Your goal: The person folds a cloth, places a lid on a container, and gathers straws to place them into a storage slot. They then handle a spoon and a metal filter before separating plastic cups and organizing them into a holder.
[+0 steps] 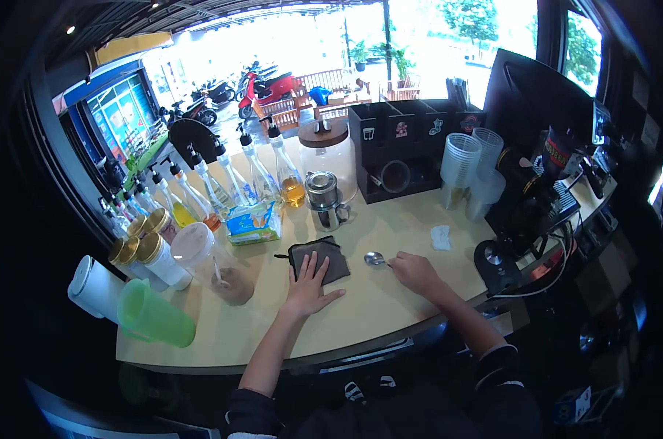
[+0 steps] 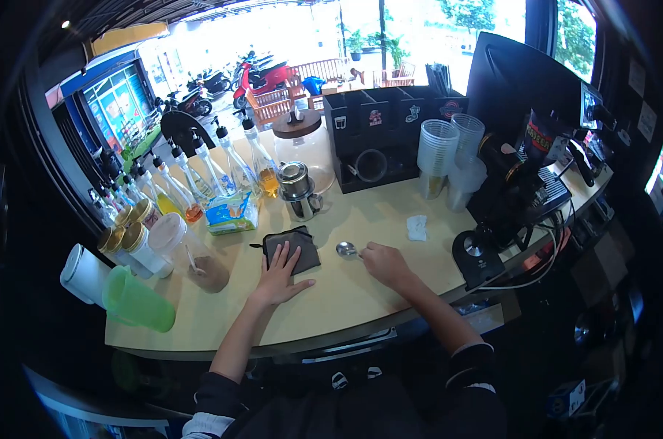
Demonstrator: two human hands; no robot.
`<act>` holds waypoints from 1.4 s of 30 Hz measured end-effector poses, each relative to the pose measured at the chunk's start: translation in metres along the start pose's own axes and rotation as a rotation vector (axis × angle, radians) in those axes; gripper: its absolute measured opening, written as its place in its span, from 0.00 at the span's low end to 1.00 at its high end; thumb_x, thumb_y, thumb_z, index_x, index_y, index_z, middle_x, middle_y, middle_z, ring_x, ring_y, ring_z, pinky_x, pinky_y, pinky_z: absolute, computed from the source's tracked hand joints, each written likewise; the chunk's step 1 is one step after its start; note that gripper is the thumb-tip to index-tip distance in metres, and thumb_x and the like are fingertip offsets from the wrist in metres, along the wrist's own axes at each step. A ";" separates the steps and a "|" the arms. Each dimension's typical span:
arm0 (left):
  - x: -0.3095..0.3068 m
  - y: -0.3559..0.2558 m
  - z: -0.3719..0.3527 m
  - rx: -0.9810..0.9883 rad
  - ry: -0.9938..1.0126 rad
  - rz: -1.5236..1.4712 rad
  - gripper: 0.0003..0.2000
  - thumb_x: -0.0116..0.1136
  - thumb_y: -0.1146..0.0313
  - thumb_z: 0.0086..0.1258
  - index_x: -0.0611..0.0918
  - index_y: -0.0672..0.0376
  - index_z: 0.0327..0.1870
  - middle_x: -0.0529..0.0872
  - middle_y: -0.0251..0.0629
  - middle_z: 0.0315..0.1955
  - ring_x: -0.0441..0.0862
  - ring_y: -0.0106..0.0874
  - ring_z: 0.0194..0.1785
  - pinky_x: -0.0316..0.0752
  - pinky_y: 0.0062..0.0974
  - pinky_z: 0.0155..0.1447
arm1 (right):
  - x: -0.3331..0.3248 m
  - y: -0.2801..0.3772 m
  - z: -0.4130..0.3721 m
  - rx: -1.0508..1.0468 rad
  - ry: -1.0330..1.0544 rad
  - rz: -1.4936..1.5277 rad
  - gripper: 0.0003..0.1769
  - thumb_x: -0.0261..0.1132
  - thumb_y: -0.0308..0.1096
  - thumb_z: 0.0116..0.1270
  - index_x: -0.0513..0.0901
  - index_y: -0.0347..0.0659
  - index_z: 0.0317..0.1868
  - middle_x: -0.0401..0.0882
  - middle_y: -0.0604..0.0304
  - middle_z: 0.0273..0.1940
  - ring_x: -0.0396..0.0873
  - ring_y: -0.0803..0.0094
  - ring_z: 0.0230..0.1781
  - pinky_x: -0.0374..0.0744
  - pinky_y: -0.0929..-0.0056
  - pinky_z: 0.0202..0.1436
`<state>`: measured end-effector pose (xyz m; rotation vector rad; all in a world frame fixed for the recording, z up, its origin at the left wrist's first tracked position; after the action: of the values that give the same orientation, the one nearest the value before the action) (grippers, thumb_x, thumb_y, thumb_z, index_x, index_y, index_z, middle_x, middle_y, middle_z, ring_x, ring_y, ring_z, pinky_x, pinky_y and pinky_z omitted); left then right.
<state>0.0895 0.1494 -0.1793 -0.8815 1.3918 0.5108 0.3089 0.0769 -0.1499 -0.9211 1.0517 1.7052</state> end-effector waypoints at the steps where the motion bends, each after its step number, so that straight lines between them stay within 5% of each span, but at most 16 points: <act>1: -0.001 0.000 0.000 -0.003 -0.008 -0.002 0.49 0.50 0.30 0.57 0.50 0.50 0.74 0.40 0.49 0.74 0.34 0.43 0.77 0.29 0.53 0.73 | 0.006 0.006 0.004 0.006 -0.004 0.003 0.07 0.60 0.31 0.61 0.82 0.38 0.36 0.78 0.54 0.32 0.80 0.56 0.32 0.78 0.61 0.36; 10: 0.001 0.003 -0.001 0.017 -0.030 -0.009 0.51 0.46 0.27 0.56 0.50 0.55 0.74 0.41 0.48 0.74 0.35 0.42 0.77 0.29 0.55 0.73 | 0.059 0.034 0.076 0.033 -0.116 0.017 0.07 0.55 0.30 0.64 0.77 0.36 0.38 0.76 0.50 0.35 0.79 0.52 0.33 0.79 0.58 0.37; 16: 0.001 0.007 0.001 0.013 -0.066 -0.137 0.57 0.49 0.28 0.55 0.42 0.67 0.72 0.40 0.51 0.73 0.36 0.40 0.77 0.29 0.51 0.74 | 0.043 0.065 0.086 0.104 -0.122 -0.020 0.11 0.54 0.27 0.63 0.77 0.33 0.44 0.77 0.48 0.44 0.78 0.53 0.47 0.79 0.59 0.45; 18: 0.003 0.008 0.002 0.023 -0.072 -0.149 0.59 0.50 0.28 0.53 0.41 0.68 0.72 0.40 0.51 0.73 0.35 0.40 0.77 0.29 0.52 0.74 | 0.044 0.090 0.071 -0.139 -0.210 0.128 0.21 0.58 0.27 0.58 0.74 0.32 0.54 0.73 0.45 0.56 0.73 0.55 0.57 0.71 0.58 0.60; 19: 0.004 0.010 0.003 0.018 -0.075 -0.158 0.61 0.52 0.28 0.52 0.39 0.68 0.72 0.40 0.51 0.73 0.35 0.40 0.77 0.29 0.53 0.74 | 0.045 0.096 0.065 -0.131 -0.213 0.115 0.21 0.58 0.27 0.58 0.74 0.32 0.54 0.73 0.45 0.56 0.73 0.55 0.57 0.71 0.58 0.60; 21: 0.005 0.011 0.002 0.041 -0.074 -0.111 0.62 0.55 0.29 0.50 0.39 0.68 0.72 0.40 0.51 0.73 0.35 0.40 0.77 0.29 0.53 0.74 | 0.060 0.115 0.052 -0.278 -0.008 -0.053 0.30 0.58 0.27 0.57 0.67 0.34 0.63 0.64 0.46 0.65 0.68 0.55 0.63 0.62 0.53 0.68; 28: -0.004 0.009 0.002 0.077 -0.061 -0.110 0.65 0.63 0.32 0.44 0.40 0.69 0.71 0.43 0.52 0.73 0.38 0.41 0.77 0.31 0.53 0.74 | 0.053 0.112 0.028 -0.378 0.133 -0.012 0.34 0.62 0.32 0.58 0.63 0.35 0.65 0.61 0.48 0.67 0.66 0.56 0.65 0.57 0.50 0.70; 30: -0.005 0.016 0.010 0.117 -0.023 -0.300 0.65 0.66 0.34 0.42 0.42 0.71 0.71 0.47 0.54 0.72 0.43 0.43 0.76 0.35 0.54 0.74 | 0.037 0.103 0.019 -0.370 0.098 0.011 0.30 0.61 0.32 0.60 0.65 0.35 0.63 0.61 0.49 0.66 0.67 0.58 0.64 0.61 0.51 0.68; 31: -0.027 0.006 0.005 0.146 -0.105 -0.428 0.57 0.68 0.40 0.47 0.51 0.68 0.71 0.58 0.55 0.69 0.55 0.45 0.73 0.40 0.53 0.73 | 0.025 0.095 0.012 -0.405 0.046 0.064 0.28 0.61 0.33 0.60 0.68 0.37 0.62 0.63 0.51 0.65 0.69 0.57 0.61 0.65 0.55 0.66; 34: -0.081 -0.037 0.013 0.035 -0.186 -0.258 0.44 0.65 0.47 0.55 0.60 0.64 0.69 0.69 0.53 0.62 0.66 0.44 0.67 0.45 0.49 0.73 | -0.027 0.058 0.003 -0.465 -0.114 0.134 0.18 0.62 0.35 0.61 0.76 0.39 0.51 0.71 0.53 0.59 0.76 0.58 0.53 0.74 0.61 0.56; 35: -0.101 -0.063 0.015 0.131 -0.381 -0.195 0.35 0.64 0.56 0.60 0.65 0.61 0.65 0.76 0.51 0.56 0.73 0.42 0.62 0.56 0.43 0.71 | -0.044 0.037 0.006 -0.418 -0.064 0.121 0.15 0.62 0.35 0.61 0.77 0.38 0.46 0.75 0.53 0.54 0.78 0.58 0.48 0.75 0.61 0.53; 38: -0.111 -0.122 0.062 0.300 -0.445 -0.622 0.35 0.66 0.59 0.59 0.65 0.62 0.65 0.76 0.51 0.56 0.74 0.40 0.61 0.64 0.38 0.66 | -0.122 -0.024 0.025 -0.207 -0.116 0.067 0.10 0.64 0.34 0.58 0.78 0.36 0.36 0.78 0.53 0.39 0.79 0.56 0.38 0.76 0.60 0.46; 42: -0.094 -0.202 0.157 0.455 -0.577 -0.889 0.37 0.68 0.60 0.58 0.63 0.62 0.67 0.73 0.50 0.58 0.73 0.40 0.61 0.67 0.34 0.64 | -0.218 -0.105 0.061 -0.117 -0.409 -0.061 0.11 0.65 0.32 0.55 0.79 0.35 0.37 0.77 0.52 0.35 0.79 0.55 0.39 0.75 0.56 0.49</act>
<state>0.3290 0.1686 -0.0493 -0.7921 0.4604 -0.2303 0.4684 0.0912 0.0418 -0.6297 0.6523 1.8189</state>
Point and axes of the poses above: each hand's wrist, its own z-axis towards the middle knuckle, its own x-axis out of the palm, y = z × x, the point moved 7 cm from there along z, towards the middle knuckle
